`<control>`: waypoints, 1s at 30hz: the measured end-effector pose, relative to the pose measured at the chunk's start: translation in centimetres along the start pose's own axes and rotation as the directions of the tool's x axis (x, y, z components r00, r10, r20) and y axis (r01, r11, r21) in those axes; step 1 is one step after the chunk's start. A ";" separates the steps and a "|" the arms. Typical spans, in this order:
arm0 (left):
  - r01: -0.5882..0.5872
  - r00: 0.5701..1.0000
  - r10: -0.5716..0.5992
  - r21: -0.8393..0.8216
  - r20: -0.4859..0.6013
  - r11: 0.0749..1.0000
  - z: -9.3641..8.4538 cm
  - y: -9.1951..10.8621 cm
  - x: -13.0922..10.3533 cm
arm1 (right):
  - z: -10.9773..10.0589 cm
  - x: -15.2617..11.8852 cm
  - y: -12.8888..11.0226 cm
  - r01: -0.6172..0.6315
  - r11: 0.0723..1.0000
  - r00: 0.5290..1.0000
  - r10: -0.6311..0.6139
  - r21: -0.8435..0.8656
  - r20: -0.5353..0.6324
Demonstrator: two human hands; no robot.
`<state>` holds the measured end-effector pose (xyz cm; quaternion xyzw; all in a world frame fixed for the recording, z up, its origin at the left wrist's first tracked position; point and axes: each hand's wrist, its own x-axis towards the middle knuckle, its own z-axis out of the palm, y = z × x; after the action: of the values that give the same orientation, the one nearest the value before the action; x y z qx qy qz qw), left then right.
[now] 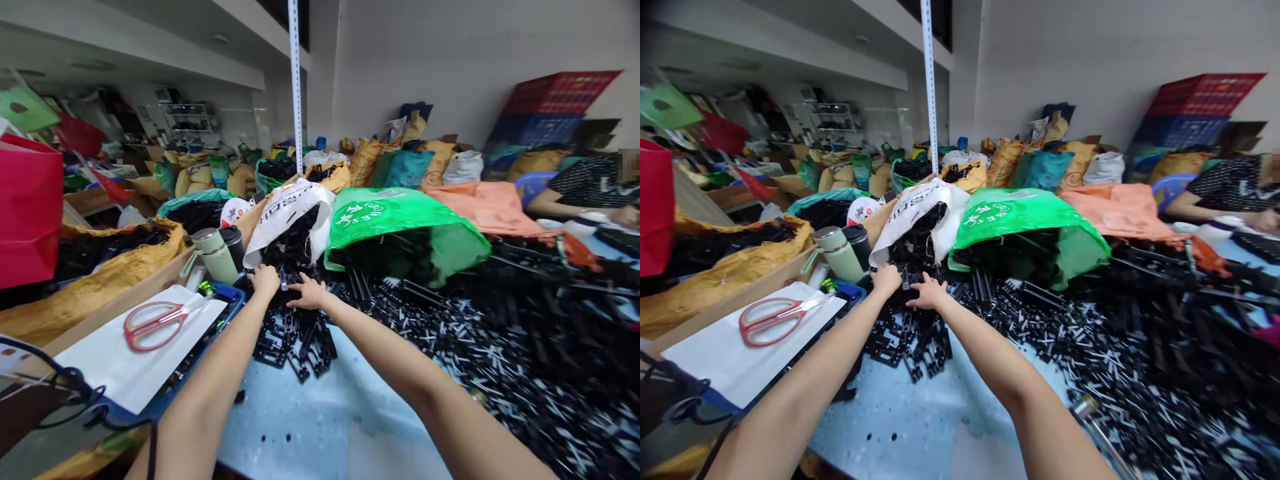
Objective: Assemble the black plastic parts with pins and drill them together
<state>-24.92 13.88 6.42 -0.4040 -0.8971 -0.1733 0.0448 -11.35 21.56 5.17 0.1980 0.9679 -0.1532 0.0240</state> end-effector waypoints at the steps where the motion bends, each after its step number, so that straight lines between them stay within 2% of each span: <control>1: 0.026 0.999 -0.026 0.004 -0.021 1.000 -0.5 0.3 -0.7 | 0.1 -1.7 0.4 0.024 1.000 1.000 -0.023 0.014 -0.019; 3: 0.054 0.996 -0.055 -0.017 -0.067 0.998 -1.3 1.0 -2.2 | -0.1 -5.2 2.0 0.099 0.994 0.985 -0.092 0.036 -0.148; 5: 0.032 0.995 -0.036 -0.051 -0.089 0.998 -1.9 2.0 -4.3 | -0.7 -8.5 4.7 0.142 0.990 0.931 -0.125 0.024 -0.342; 6: 0.007 0.996 -0.013 -0.071 -0.092 0.997 -2.0 2.6 -5.6 | -1.2 -10.0 6.5 0.113 0.994 0.897 -0.098 0.009 -0.430; 8: -0.065 0.995 0.056 -0.113 -0.085 0.991 -1.9 4.2 -9.2 | -2.3 -13.0 10.3 -0.070 0.998 0.836 0.057 -0.002 -0.546; 10: -0.158 0.987 0.150 -0.158 -0.064 0.975 -1.7 5.9 -13.6 | -3.5 -15.6 14.1 -0.289 0.956 0.768 0.257 0.042 -0.587; 11: -0.204 0.979 0.199 -0.178 -0.049 0.963 -1.6 6.7 -16.0 | -4.0 -16.8 15.7 -0.349 0.935 0.751 0.321 0.066 -0.576; 12: -0.261 0.965 0.262 -0.207 -0.021 0.943 -1.6 7.4 -18.3 | -4.5 -17.8 17.0 -0.381 0.921 0.748 0.360 0.084 -0.558; 14: -0.343 0.917 0.389 -0.321 0.091 0.883 -2.2 8.7 -22.5 | -5.0 -19.6 18.5 -0.367 0.924 0.773 0.367 0.106 -0.517; 16: -0.363 0.875 0.449 -0.369 0.180 0.855 -3.3 9.7 -25.6 | -5.0 -21.0 18.4 -0.321 0.941 0.802 0.332 0.109 -0.497; 18: -0.370 0.848 0.464 -0.342 0.256 0.864 -4.4 10.5 -27.6 | -4.1 -22.2 17.0 -0.245 0.955 0.825 0.296 0.167 -0.482; 20: -0.395 0.817 0.479 -0.292 0.321 0.871 -4.9 11.3 -28.8 | -2.7 -23.7 14.9 -0.117 0.917 0.851 0.290 0.381 -0.438; 21: -0.416 0.798 0.496 -0.282 0.343 0.865 -4.6 11.9 -29.2 | -1.8 -24.6 13.8 -0.046 0.847 0.868 0.296 0.530 -0.398; 23: -0.461 0.760 0.549 -0.307 0.348 0.833 -3.3 13.0 -29.8 | -0.2 -26.6 11.6 0.048 0.604 0.903 0.314 0.795 -0.293; 25: -0.497 0.737 0.598 -0.347 0.316 0.795 -1.1 14.1 -30.3 | 1.0 -29.0 9.9 0.074 0.381 0.921 0.329 0.922 -0.210; 26: -0.511 0.732 0.612 -0.353 0.299 0.784 0.2 14.5 -30.4 | 1.4 -30.2 9.2 0.080 0.298 0.924 0.337 0.951 -0.183; 28: -0.516 0.751 0.601 -0.324 0.274 0.793 2.4 15.1 -30.1 | 2.0 -32.7 8.2 0.070 0.181 0.931 0.341 0.981 -0.129; 30: -0.483 0.799 0.545 -0.269 0.253 0.833 4.0 15.2 -29.1 | 2.3 -34.9 7.4 0.000 0.142 0.948 0.315 0.990 -0.045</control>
<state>6.08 3.98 0.48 -0.6581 -0.7269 -0.1721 -0.0945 23.61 14.26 4.57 0.2841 0.6049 -0.7132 -0.2117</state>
